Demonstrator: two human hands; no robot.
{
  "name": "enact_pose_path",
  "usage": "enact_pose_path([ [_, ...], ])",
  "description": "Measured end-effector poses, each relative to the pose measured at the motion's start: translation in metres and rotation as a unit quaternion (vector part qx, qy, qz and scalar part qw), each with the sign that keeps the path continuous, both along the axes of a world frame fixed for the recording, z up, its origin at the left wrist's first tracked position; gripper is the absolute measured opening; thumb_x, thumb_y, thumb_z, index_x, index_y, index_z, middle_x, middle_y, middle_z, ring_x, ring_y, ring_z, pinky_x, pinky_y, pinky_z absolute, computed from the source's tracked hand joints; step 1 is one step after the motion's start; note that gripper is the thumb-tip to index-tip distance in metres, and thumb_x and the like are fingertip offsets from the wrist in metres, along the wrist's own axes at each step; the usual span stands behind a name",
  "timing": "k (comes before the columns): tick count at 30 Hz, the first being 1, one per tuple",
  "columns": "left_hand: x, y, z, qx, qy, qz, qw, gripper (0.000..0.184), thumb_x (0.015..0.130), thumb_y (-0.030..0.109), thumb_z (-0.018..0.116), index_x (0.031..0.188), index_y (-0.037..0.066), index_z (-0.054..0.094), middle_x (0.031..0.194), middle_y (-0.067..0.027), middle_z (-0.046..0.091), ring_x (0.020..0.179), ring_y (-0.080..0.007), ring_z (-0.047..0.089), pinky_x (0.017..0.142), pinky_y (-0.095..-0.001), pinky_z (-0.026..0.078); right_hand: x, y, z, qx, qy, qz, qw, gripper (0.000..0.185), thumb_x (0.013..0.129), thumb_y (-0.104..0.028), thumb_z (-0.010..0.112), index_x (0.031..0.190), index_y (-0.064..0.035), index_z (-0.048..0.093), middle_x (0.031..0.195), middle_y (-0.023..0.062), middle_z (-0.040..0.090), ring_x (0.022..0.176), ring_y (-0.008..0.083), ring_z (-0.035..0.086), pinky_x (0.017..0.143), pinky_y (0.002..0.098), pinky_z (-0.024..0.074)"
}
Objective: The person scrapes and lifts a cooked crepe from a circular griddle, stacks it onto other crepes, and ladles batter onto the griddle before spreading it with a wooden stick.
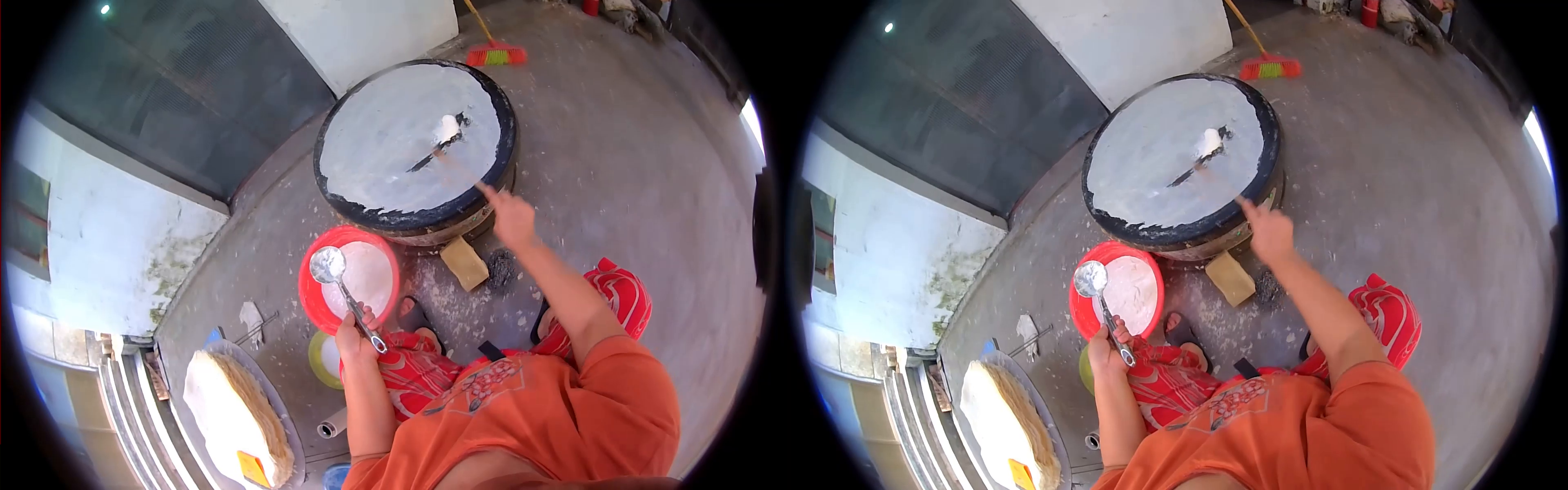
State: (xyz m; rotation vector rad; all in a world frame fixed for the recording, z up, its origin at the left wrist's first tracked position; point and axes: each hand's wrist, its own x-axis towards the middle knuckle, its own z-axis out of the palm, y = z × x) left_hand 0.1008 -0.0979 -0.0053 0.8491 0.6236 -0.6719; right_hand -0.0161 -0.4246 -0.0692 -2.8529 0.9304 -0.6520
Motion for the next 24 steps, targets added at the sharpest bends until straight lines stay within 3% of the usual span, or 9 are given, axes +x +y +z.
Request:
enact_pose_path([
  [5, 0.001, 0.003, -0.004, -0.012, -0.004, -0.007, 1.0, 0.027, 0.094, 0.02, 0.027, 0.094, 0.0, 0.044, 0.075, -0.0088, 0.047, 0.053, -0.0137, 0.04, 0.045, -0.0261, 0.036, -0.018, -0.043, 0.023, 0.052, 0.036, -0.106, 0.992, 0.049, 0.07, -0.004, 0.053, 0.117, -0.0136, 0.049, 0.09, 0.0103, 0.057, 0.077, 0.0286, 0.059, 0.067, 0.038, 0.0487],
  [8, 0.004, 0.002, -0.006, -0.024, -0.005, 0.012, 1.0, 0.028, 0.094, 0.02, 0.026, 0.093, -0.002, 0.044, 0.075, -0.0095, 0.047, 0.053, -0.0139, 0.041, 0.045, -0.0253, 0.037, -0.022, -0.043, 0.019, 0.207, 0.007, -0.139, 0.968, 0.041, 0.076, -0.01, 0.052, 0.117, -0.0134, 0.05, 0.098, 0.0125, 0.059, 0.087, 0.03, 0.059, 0.076, 0.0377, 0.0476],
  [10, 0.002, 0.0, -0.004, -0.015, -0.009, 0.02, 1.0, 0.029, 0.094, 0.019, 0.025, 0.092, -0.003, 0.044, 0.074, -0.0095, 0.047, 0.053, -0.0139, 0.04, 0.045, -0.0246, 0.037, -0.022, -0.066, -0.018, 0.254, -0.155, -0.064, 0.953, 0.036, 0.082, -0.015, 0.049, 0.118, -0.0149, 0.05, 0.101, 0.0149, 0.059, 0.092, 0.031, 0.058, 0.081, 0.0379, 0.0462],
  [12, 0.0, 0.0, -0.003, -0.011, -0.008, 0.014, 1.0, 0.029, 0.094, 0.019, 0.025, 0.092, -0.003, 0.044, 0.074, -0.0094, 0.047, 0.053, -0.0138, 0.04, 0.045, -0.0246, 0.037, -0.017, -0.1, -0.035, 0.203, -0.199, -0.069, 0.956, 0.032, 0.085, -0.017, 0.047, 0.117, -0.0172, 0.053, 0.093, 0.0156, 0.061, 0.083, 0.0295, 0.06, 0.075, 0.0362, 0.0471],
  [14, 0.001, -0.002, -0.002, -0.014, -0.01, 0.007, 1.0, 0.028, 0.094, 0.019, 0.025, 0.092, -0.003, 0.044, 0.073, -0.0093, 0.047, 0.053, -0.0138, 0.04, 0.045, -0.0246, 0.037, -0.016, -0.118, -0.021, 0.339, -0.085, -0.091, 0.932, 0.029, 0.086, -0.017, 0.045, 0.113, -0.0141, 0.056, 0.096, 0.0142, 0.062, 0.084, 0.0308, 0.06, 0.074, 0.0376, 0.0472],
  [15, 0.003, -0.002, -0.003, -0.015, -0.005, 0.007, 1.0, 0.028, 0.094, 0.019, 0.025, 0.093, -0.003, 0.044, 0.073, -0.0091, 0.047, 0.053, -0.0136, 0.04, 0.045, -0.0246, 0.037, -0.017, -0.114, -0.011, 0.366, -0.068, -0.09, 0.924, 0.027, 0.086, -0.016, 0.046, 0.109, -0.0119, 0.059, 0.084, 0.0114, 0.064, 0.069, 0.0247, 0.06, 0.064, 0.0344, 0.047],
  [19, 0.001, -0.001, -0.003, -0.04, -0.002, 0.015, 0.999, 0.028, 0.094, 0.019, 0.026, 0.093, -0.003, 0.044, 0.072, -0.0087, 0.047, 0.052, -0.0131, 0.041, 0.044, -0.0242, 0.037, -0.045, -0.117, 0.004, 0.457, -0.058, -0.02, 0.887, 0.027, 0.085, -0.015, 0.046, 0.107, -0.0115, 0.061, 0.077, 0.008, 0.063, 0.059, 0.0184, 0.056, 0.057, 0.0321, 0.045],
  [21, 0.003, 0.001, -0.005, -0.049, 0.012, 0.026, 0.998, 0.029, 0.094, 0.02, 0.028, 0.094, -0.003, 0.045, 0.072, -0.008, 0.048, 0.052, -0.0128, 0.041, 0.044, -0.0239, 0.037, -0.059, -0.118, 0.01, 0.541, -0.124, -0.121, 0.823, 0.028, 0.084, -0.015, 0.047, 0.108, -0.0115, 0.061, 0.078, 0.0065, 0.063, 0.059, 0.0163, 0.053, 0.058, 0.0306, 0.0439],
  [24, 0.004, 0.002, -0.007, -0.075, 0.031, 0.032, 0.996, 0.03, 0.093, 0.021, 0.031, 0.096, -0.004, 0.046, 0.07, -0.0063, 0.049, 0.05, -0.0117, 0.042, 0.044, -0.0232, 0.038, -0.036, -0.126, -0.067, 0.426, -0.175, -0.081, 0.884, 0.03, 0.083, -0.016, 0.046, 0.109, -0.0139, 0.06, 0.085, 0.0089, 0.064, 0.066, 0.019, 0.058, 0.062, 0.0307, 0.0457],
])
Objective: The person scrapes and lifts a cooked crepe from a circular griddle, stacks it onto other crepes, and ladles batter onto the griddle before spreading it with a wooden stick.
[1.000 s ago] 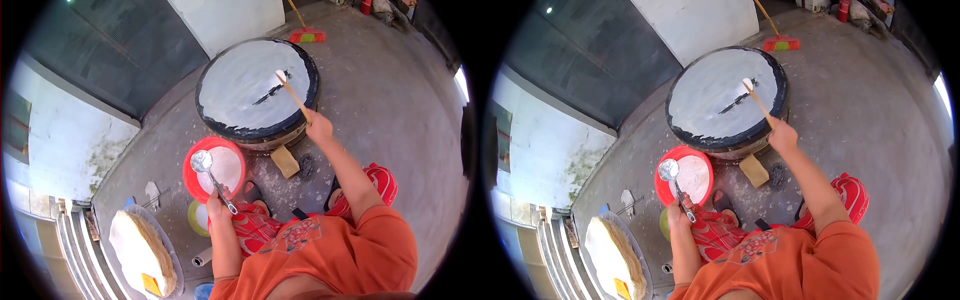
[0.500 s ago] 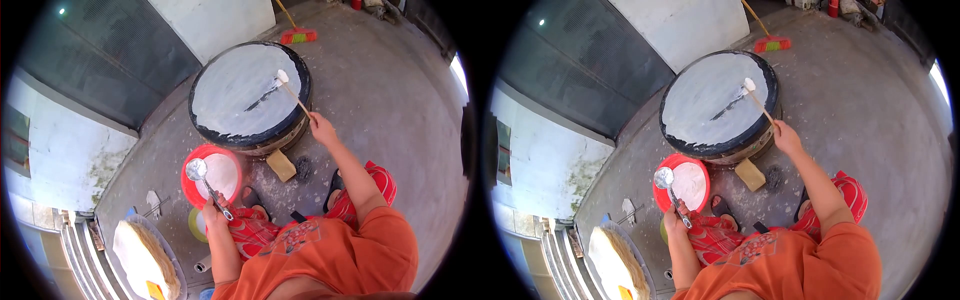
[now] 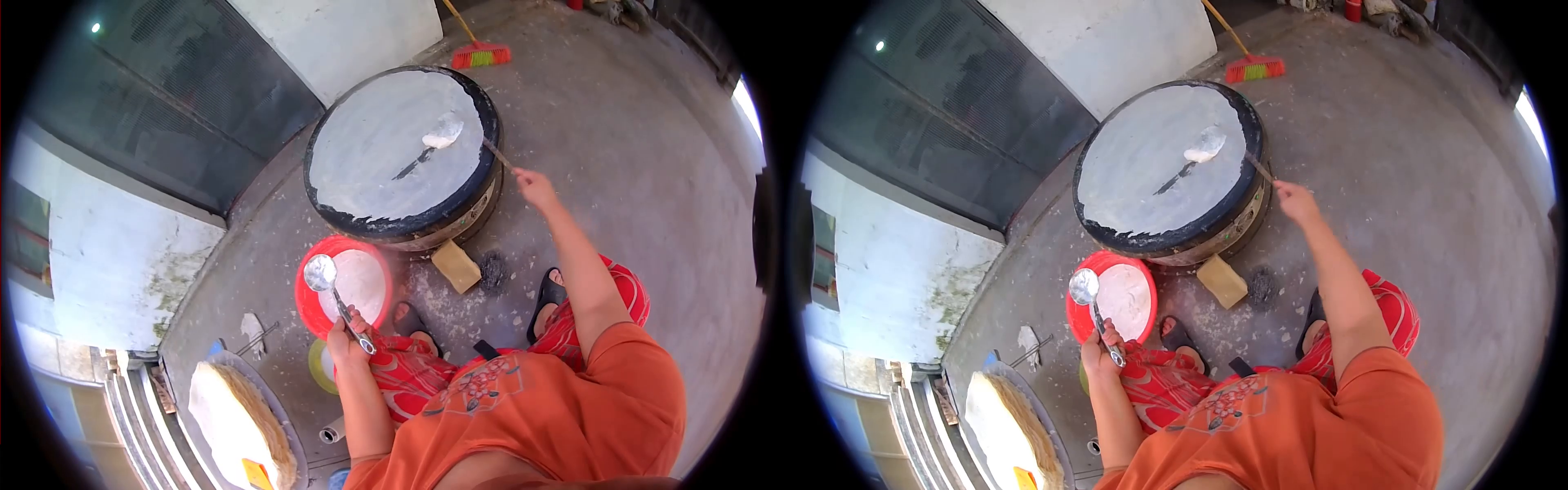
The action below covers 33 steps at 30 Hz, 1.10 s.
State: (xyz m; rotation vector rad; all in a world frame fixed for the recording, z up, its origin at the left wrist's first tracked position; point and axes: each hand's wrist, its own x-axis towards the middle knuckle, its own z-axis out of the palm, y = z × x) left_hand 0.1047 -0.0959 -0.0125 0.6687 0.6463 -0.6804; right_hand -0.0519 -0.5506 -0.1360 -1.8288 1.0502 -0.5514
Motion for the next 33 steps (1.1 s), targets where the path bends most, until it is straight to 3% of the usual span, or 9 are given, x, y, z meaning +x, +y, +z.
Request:
enact_pose_path([
  [3, 0.0, 0.002, 0.006, -0.043, 0.016, 0.004, 0.999, 0.03, 0.092, 0.019, 0.033, 0.101, -0.006, 0.047, 0.068, -0.0047, 0.048, 0.049, -0.0105, 0.042, 0.043, -0.0229, 0.038, 0.018, 0.063, 0.058, -0.074, 0.12, 0.07, 0.988, 0.026, 0.084, -0.025, 0.048, 0.106, -0.0187, 0.062, 0.099, 0.0118, 0.062, 0.089, 0.0272, 0.06, 0.076, 0.0338, 0.0468],
  [6, -0.005, 0.005, 0.013, -0.096, 0.011, 0.012, 0.995, 0.033, 0.091, 0.018, 0.033, 0.108, -0.006, 0.047, 0.066, -0.0039, 0.047, 0.048, -0.0098, 0.042, 0.042, -0.0227, 0.038, 0.005, 0.063, 0.086, -0.058, 0.144, 0.132, 0.979, 0.026, 0.084, -0.026, 0.049, 0.107, -0.0207, 0.061, 0.099, 0.011, 0.062, 0.089, 0.0284, 0.059, 0.077, 0.0344, 0.0464],
  [9, -0.01, 0.009, 0.016, -0.175, -0.018, 0.015, 0.984, 0.036, 0.092, 0.02, 0.031, 0.114, -0.005, 0.046, 0.068, -0.0046, 0.047, 0.047, -0.0102, 0.041, 0.04, -0.0222, 0.036, -0.009, 0.049, 0.056, -0.018, 0.097, -0.014, 0.995, 0.027, 0.084, -0.025, 0.049, 0.109, -0.0235, 0.06, 0.099, 0.0116, 0.061, 0.09, 0.0288, 0.059, 0.078, 0.0347, 0.0463],
  [14, -0.015, 0.007, 0.031, -0.221, -0.074, -0.032, 0.972, 0.037, 0.092, 0.021, 0.03, 0.116, -0.002, 0.045, 0.067, -0.006, 0.047, 0.045, -0.0111, 0.038, 0.039, -0.0225, 0.034, 0.02, 0.114, 0.041, -0.093, 0.095, 0.064, 0.989, 0.026, 0.084, -0.024, 0.049, 0.107, -0.0254, 0.061, 0.099, 0.0107, 0.062, 0.091, 0.0318, 0.057, 0.078, 0.036, 0.0464],
  [17, -0.023, 0.001, 0.037, -0.075, -0.19, -0.115, 0.972, 0.034, 0.092, 0.02, 0.034, 0.115, 0.0, 0.047, 0.065, -0.0081, 0.051, 0.044, -0.0125, 0.038, 0.037, -0.0238, 0.031, 0.012, 0.11, 0.062, -0.135, 0.119, 0.096, 0.979, 0.027, 0.084, -0.021, 0.049, 0.108, -0.0228, 0.06, 0.094, 0.0114, 0.063, 0.084, 0.0288, 0.061, 0.072, 0.0343, 0.0479],
  [19, -0.033, -0.005, 0.045, -0.024, -0.215, -0.137, 0.967, 0.034, 0.091, 0.021, 0.035, 0.115, 0.0, 0.047, 0.065, -0.0084, 0.052, 0.044, -0.013, 0.039, 0.036, -0.0241, 0.031, -0.002, 0.096, 0.057, 0.009, 0.023, 0.101, 0.995, 0.028, 0.084, -0.017, 0.049, 0.109, -0.0187, 0.06, 0.085, 0.0103, 0.065, 0.071, 0.0195, 0.063, 0.064, 0.0305, 0.0481],
  [22, -0.044, -0.023, 0.053, 0.06, -0.246, -0.176, 0.951, 0.032, 0.088, 0.022, 0.04, 0.109, 0.0, 0.049, 0.066, -0.0087, 0.052, 0.044, -0.014, 0.042, 0.037, -0.0247, 0.033, 0.0, 0.124, 0.032, 0.028, -0.03, 0.016, 0.999, 0.028, 0.089, -0.015, 0.044, 0.113, -0.0133, 0.058, 0.066, 0.0036, 0.061, 0.058, 0.0076, 0.055, 0.057, 0.0242, 0.0451],
  [26, -0.05, -0.068, 0.056, 0.145, -0.271, -0.212, 0.928, 0.02, 0.086, 0.02, 0.043, 0.076, 0.003, 0.048, 0.063, -0.008, 0.049, 0.043, -0.0136, 0.041, 0.037, -0.0253, 0.036, 0.031, 0.166, 0.03, 0.07, -0.059, 0.081, 0.992, 0.029, 0.09, -0.014, 0.042, 0.116, -0.0128, 0.055, 0.066, 0.0041, 0.061, 0.055, 0.0086, 0.056, 0.053, 0.0251, 0.045],
  [33, -0.021, -0.119, 0.009, 0.235, -0.357, -0.268, 0.864, 0.018, 0.087, 0.015, 0.039, 0.079, 0.002, 0.048, 0.059, -0.0067, 0.049, 0.038, -0.0123, 0.042, 0.033, -0.0249, 0.035, 0.028, 0.169, 0.023, 0.114, -0.07, 0.015, 0.991, 0.029, 0.088, -0.012, 0.044, 0.115, -0.0093, 0.055, 0.07, 0.01, 0.062, 0.062, 0.0139, 0.06, 0.06, 0.0283, 0.0471],
])
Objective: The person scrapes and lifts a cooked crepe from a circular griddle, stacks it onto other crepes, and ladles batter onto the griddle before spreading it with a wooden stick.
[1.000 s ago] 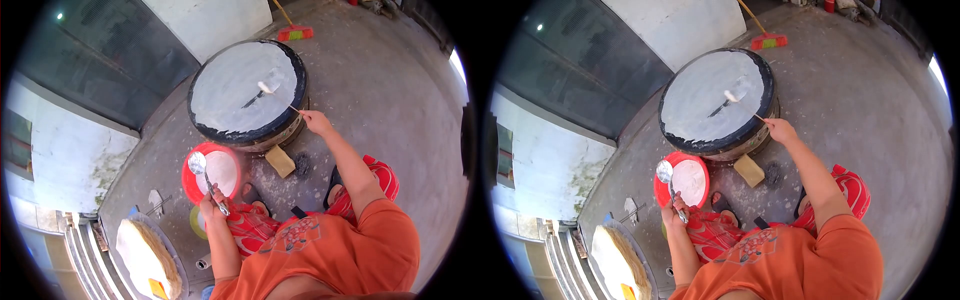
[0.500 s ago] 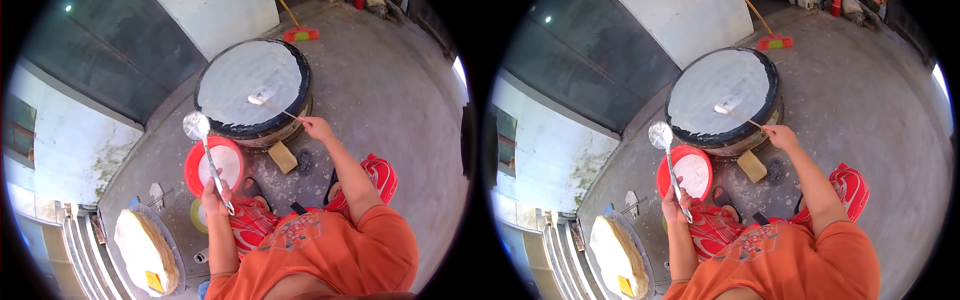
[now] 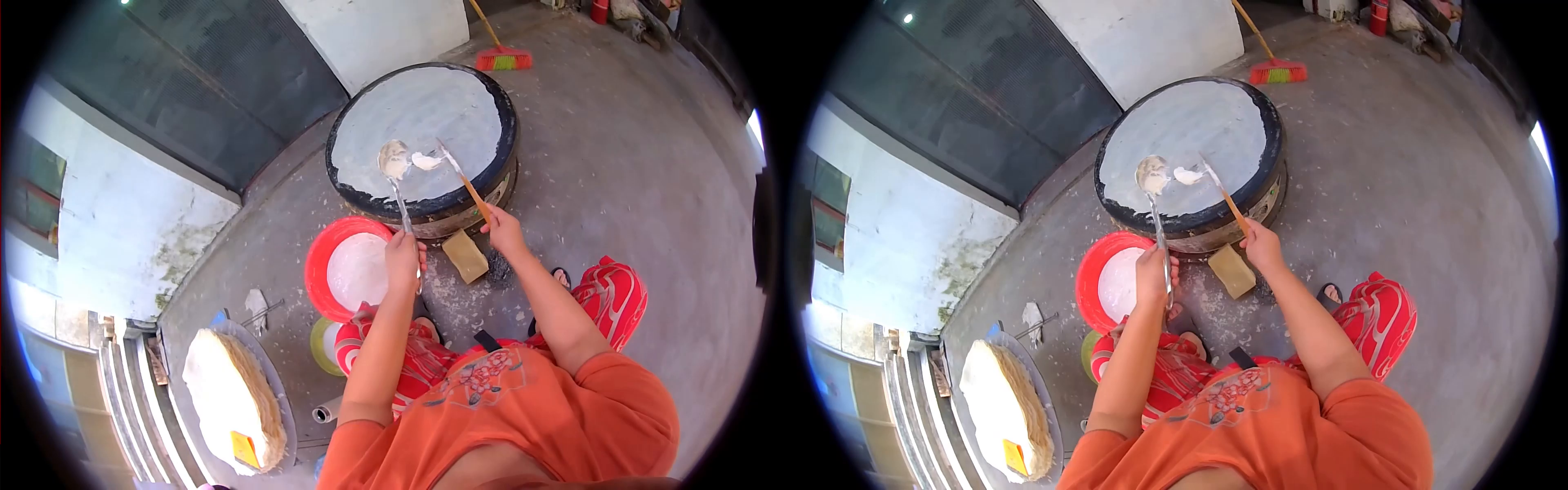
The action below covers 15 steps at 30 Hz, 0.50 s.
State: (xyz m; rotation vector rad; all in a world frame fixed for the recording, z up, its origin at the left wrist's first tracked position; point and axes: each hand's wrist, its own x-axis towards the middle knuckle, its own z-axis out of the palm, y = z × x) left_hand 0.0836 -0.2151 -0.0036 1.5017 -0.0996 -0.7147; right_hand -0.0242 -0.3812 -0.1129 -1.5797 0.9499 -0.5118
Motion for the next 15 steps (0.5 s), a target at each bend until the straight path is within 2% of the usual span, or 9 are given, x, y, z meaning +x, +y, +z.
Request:
enact_pose_path([
  [2, 0.012, -0.022, -0.025, 0.047, -0.058, -0.01, 0.997, 0.018, 0.088, 0.014, 0.038, 0.078, 0.002, 0.047, 0.058, -0.0052, 0.048, 0.038, -0.011, 0.042, 0.032, -0.0244, 0.034, 0.008, 0.013, -0.045, -0.189, -0.014, -0.021, 0.982, 0.032, 0.089, -0.011, 0.041, 0.118, -0.0117, 0.053, 0.065, 0.0081, 0.06, 0.05, 0.0132, 0.055, 0.051, 0.0276, 0.0454],
  [3, 0.013, -0.031, -0.031, 0.048, -0.058, -0.01, 0.997, 0.018, 0.088, 0.014, 0.038, 0.078, 0.002, 0.047, 0.058, -0.0052, 0.048, 0.038, -0.011, 0.042, 0.032, -0.0244, 0.034, 0.014, 0.022, -0.034, -0.065, -0.022, 0.02, 0.997, 0.033, 0.088, -0.008, 0.041, 0.119, -0.011, 0.053, 0.064, 0.0075, 0.059, 0.049, 0.0139, 0.054, 0.052, 0.0282, 0.0454],
  [7, 0.013, -0.041, -0.024, 0.068, -0.031, 0.019, 0.997, 0.018, 0.087, 0.013, 0.037, 0.078, 0.001, 0.045, 0.058, -0.0072, 0.048, 0.04, -0.0117, 0.042, 0.033, -0.0239, 0.035, 0.022, 0.038, 0.034, -0.02, -0.027, 0.07, 0.997, 0.033, 0.088, -0.007, 0.043, 0.118, -0.0115, 0.054, 0.061, 0.005, 0.056, 0.05, 0.0102, 0.052, 0.048, 0.0244, 0.0433],
  [9, 0.022, -0.031, -0.008, -0.119, 0.22, 0.067, 0.966, 0.019, 0.087, 0.014, 0.036, 0.08, -0.001, 0.045, 0.063, -0.0086, 0.048, 0.044, -0.0124, 0.044, 0.035, -0.0236, 0.037, 0.022, 0.031, 0.04, 0.007, -0.029, 0.079, 0.996, 0.032, 0.088, -0.008, 0.043, 0.118, -0.012, 0.054, 0.06, 0.0034, 0.055, 0.05, 0.008, 0.051, 0.046, 0.0231, 0.0423],
  [10, 0.029, -0.019, -0.001, -0.234, 0.303, 0.043, 0.923, 0.023, 0.088, 0.012, 0.035, 0.093, -0.007, 0.047, 0.069, -0.0086, 0.048, 0.048, -0.0123, 0.044, 0.038, -0.0234, 0.039, 0.021, 0.023, 0.033, -0.068, -0.094, 0.068, 0.991, 0.031, 0.089, -0.011, 0.044, 0.118, -0.0128, 0.055, 0.06, 0.0016, 0.055, 0.05, 0.0059, 0.049, 0.044, 0.0217, 0.0407],
  [11, 0.037, -0.01, 0.006, -0.234, 0.302, 0.046, 0.923, 0.023, 0.088, 0.012, 0.035, 0.093, -0.007, 0.047, 0.069, -0.0086, 0.048, 0.048, -0.0123, 0.044, 0.038, -0.0234, 0.039, 0.02, 0.017, 0.027, -0.141, -0.159, 0.058, 0.975, 0.03, 0.09, -0.013, 0.045, 0.118, -0.0136, 0.055, 0.06, -0.0002, 0.054, 0.049, 0.0039, 0.046, 0.042, 0.0203, 0.0391],
  [13, 0.046, 0.007, 0.02, -0.487, 0.559, -0.03, 0.671, 0.032, 0.088, 0.009, 0.033, 0.111, -0.012, 0.041, 0.072, -0.0069, 0.046, 0.049, -0.0111, 0.043, 0.041, -0.0228, 0.039, 0.02, 0.003, 0.029, -0.07, -0.143, -0.003, 0.987, 0.027, 0.089, -0.013, 0.047, 0.113, -0.0087, 0.057, 0.088, 0.0085, 0.059, 0.075, 0.0119, 0.056, 0.064, 0.0238, 0.043],
  [14, 0.046, 0.013, 0.026, -0.489, 0.557, -0.028, 0.67, 0.032, 0.088, 0.009, 0.033, 0.111, -0.012, 0.041, 0.072, -0.0069, 0.046, 0.049, -0.0111, 0.043, 0.041, -0.0228, 0.039, 0.02, -0.003, 0.031, -0.034, -0.137, -0.035, 0.989, 0.025, 0.088, -0.013, 0.048, 0.111, -0.0062, 0.058, 0.102, 0.0128, 0.062, 0.088, 0.016, 0.06, 0.076, 0.0255, 0.045],
  [15, 0.044, 0.018, 0.033, -0.531, 0.559, -0.048, 0.636, 0.035, 0.088, 0.008, 0.033, 0.116, -0.012, 0.038, 0.071, -0.0062, 0.045, 0.049, -0.0107, 0.042, 0.041, -0.0229, 0.039, 0.021, -0.01, 0.015, -0.09, -0.093, -0.065, 0.989, 0.027, 0.088, -0.018, 0.047, 0.111, -0.0074, 0.058, 0.102, 0.0133, 0.062, 0.089, 0.0187, 0.061, 0.077, 0.0277, 0.0455],
])
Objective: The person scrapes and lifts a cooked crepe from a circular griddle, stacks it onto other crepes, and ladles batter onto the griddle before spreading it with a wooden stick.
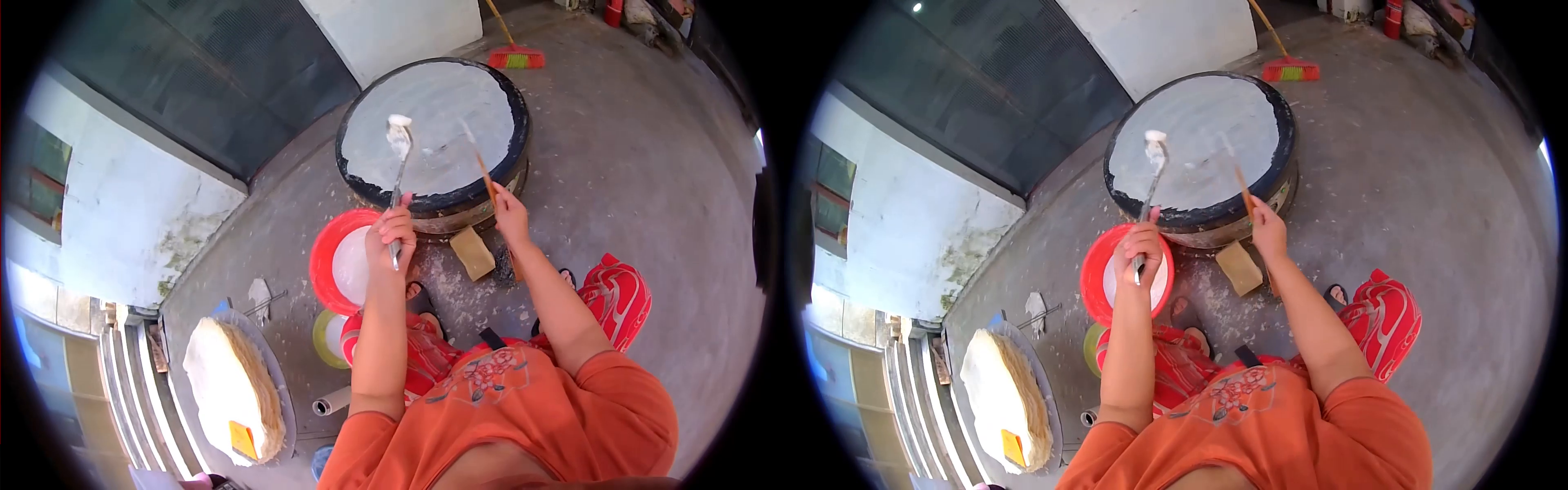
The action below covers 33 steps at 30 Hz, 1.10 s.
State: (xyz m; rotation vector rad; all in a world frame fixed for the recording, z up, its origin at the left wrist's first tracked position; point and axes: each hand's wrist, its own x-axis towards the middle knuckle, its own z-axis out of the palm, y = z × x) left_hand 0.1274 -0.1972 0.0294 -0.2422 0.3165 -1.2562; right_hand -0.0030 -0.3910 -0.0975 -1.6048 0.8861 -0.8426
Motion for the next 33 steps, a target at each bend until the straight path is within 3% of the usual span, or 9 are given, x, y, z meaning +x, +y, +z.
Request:
enact_pose_path([
  [2, -0.001, 0.011, 0.015, -0.057, 0.01, 0.004, 0.998, 0.038, 0.088, 0.007, 0.032, 0.12, -0.012, 0.036, 0.07, -0.0055, 0.044, 0.049, -0.0103, 0.042, 0.041, -0.0229, 0.039, 0.0, 0.003, -0.028, -0.048, 0.046, -0.043, 0.997, 0.029, 0.089, -0.023, 0.046, 0.112, -0.0086, 0.057, 0.101, 0.0138, 0.062, 0.09, 0.0214, 0.061, 0.077, 0.03, 0.0459],
  [7, 0.016, 0.08, 0.035, 0.037, -0.105, 0.06, 0.992, 0.04, 0.089, 0.007, 0.032, 0.123, -0.013, 0.032, 0.071, -0.0055, 0.043, 0.048, -0.01, 0.041, 0.039, -0.0228, 0.037, -0.027, 0.057, 0.049, -0.114, 0.278, 0.425, 0.854, 0.036, 0.082, -0.024, 0.053, 0.116, -0.0125, 0.055, 0.102, 0.0139, 0.061, 0.094, 0.026, 0.059, 0.078, 0.032, 0.0462],
  [10, 0.032, 0.138, 0.016, 0.214, -0.181, 0.067, 0.958, 0.037, 0.09, 0.015, 0.035, 0.118, -0.008, 0.039, 0.07, -0.0061, 0.043, 0.047, -0.009, 0.038, 0.038, -0.0213, 0.032, -0.033, 0.027, 0.024, -0.011, 0.173, 0.276, 0.945, 0.042, 0.079, -0.01, 0.056, 0.121, -0.0123, 0.051, 0.11, 0.0126, 0.059, 0.095, 0.02, 0.059, 0.081, 0.0279, 0.0445],
  [14, 0.047, 0.196, -0.045, 0.414, -0.173, 0.069, 0.891, 0.033, 0.091, 0.019, 0.033, 0.107, -0.008, 0.043, 0.072, -0.0094, 0.046, 0.048, -0.0107, 0.039, 0.037, -0.0214, 0.033, -0.049, -0.005, 0.011, -0.231, 0.087, 0.143, 0.958, 0.048, 0.079, -0.005, 0.051, 0.125, -0.0155, 0.046, 0.102, 0.0132, 0.061, 0.073, 0.0208, 0.062, 0.066, 0.0306, 0.0495],
  [16, 0.059, 0.219, -0.092, 0.422, -0.16, 0.045, 0.891, 0.033, 0.091, 0.02, 0.033, 0.106, -0.008, 0.043, 0.074, -0.0114, 0.048, 0.049, -0.0116, 0.04, 0.039, -0.0219, 0.034, -0.06, 0.002, 0.047, 0.12, 0.1, 0.179, 0.971, 0.055, 0.08, 0.002, 0.047, 0.131, -0.0179, 0.039, 0.087, 0.0088, 0.06, 0.058, 0.0142, 0.055, 0.049, 0.0274, 0.0473],
  [20, 0.067, 0.231, -0.177, 0.437, -0.161, 0.026, 0.884, 0.039, 0.091, 0.026, 0.033, 0.103, -0.01, 0.043, 0.084, -0.019, 0.054, 0.054, -0.0151, 0.043, 0.045, -0.024, 0.04, -0.064, 0.01, 0.039, 0.157, 0.11, 0.2, 0.961, 0.06, 0.08, 0.007, 0.044, 0.135, -0.0162, 0.033, 0.088, 0.006, 0.055, 0.048, 0.0096, 0.048, 0.039, 0.0237, 0.0402],
  [25, 0.077, 0.248, -0.272, 0.443, -0.205, 0.0, 0.873, 0.057, 0.084, 0.047, 0.042, 0.106, -0.006, 0.044, 0.104, -0.0253, 0.05, 0.092, -0.0369, 0.051, 0.087, -0.046, 0.041, -0.05, 0.011, 0.025, 0.182, 0.092, 0.188, 0.961, 0.059, 0.081, 0.005, 0.044, 0.135, -0.0149, 0.032, 0.092, 0.0081, 0.057, 0.045, 0.0093, 0.046, 0.037, 0.0236, 0.0386],
  [31, 0.064, 0.256, -0.242, 0.646, -0.238, -0.055, 0.724, 0.049, 0.084, 0.044, 0.045, 0.11, 0.002, 0.045, 0.118, -0.0184, 0.042, 0.101, -0.0328, 0.045, 0.089, -0.0444, 0.037, -0.023, -0.004, 0.005, 0.181, 0.142, 0.167, 0.959, 0.049, 0.086, -0.004, 0.041, 0.133, -0.016, 0.036, 0.09, 0.0076, 0.06, 0.05, 0.0119, 0.05, 0.042, 0.0267, 0.0414],
  [33, 0.038, 0.229, -0.165, 0.688, -0.254, -0.003, 0.68, 0.046, 0.084, 0.041, 0.045, 0.11, 0.003, 0.046, 0.117, -0.015, 0.043, 0.103, -0.0308, 0.044, 0.09, -0.0433, 0.035, -0.014, -0.008, -0.006, 0.196, 0.173, 0.158, 0.952, 0.046, 0.087, -0.007, 0.041, 0.131, -0.0161, 0.038, 0.091, 0.0079, 0.062, 0.055, 0.0156, 0.055, 0.047, 0.03, 0.0451],
])
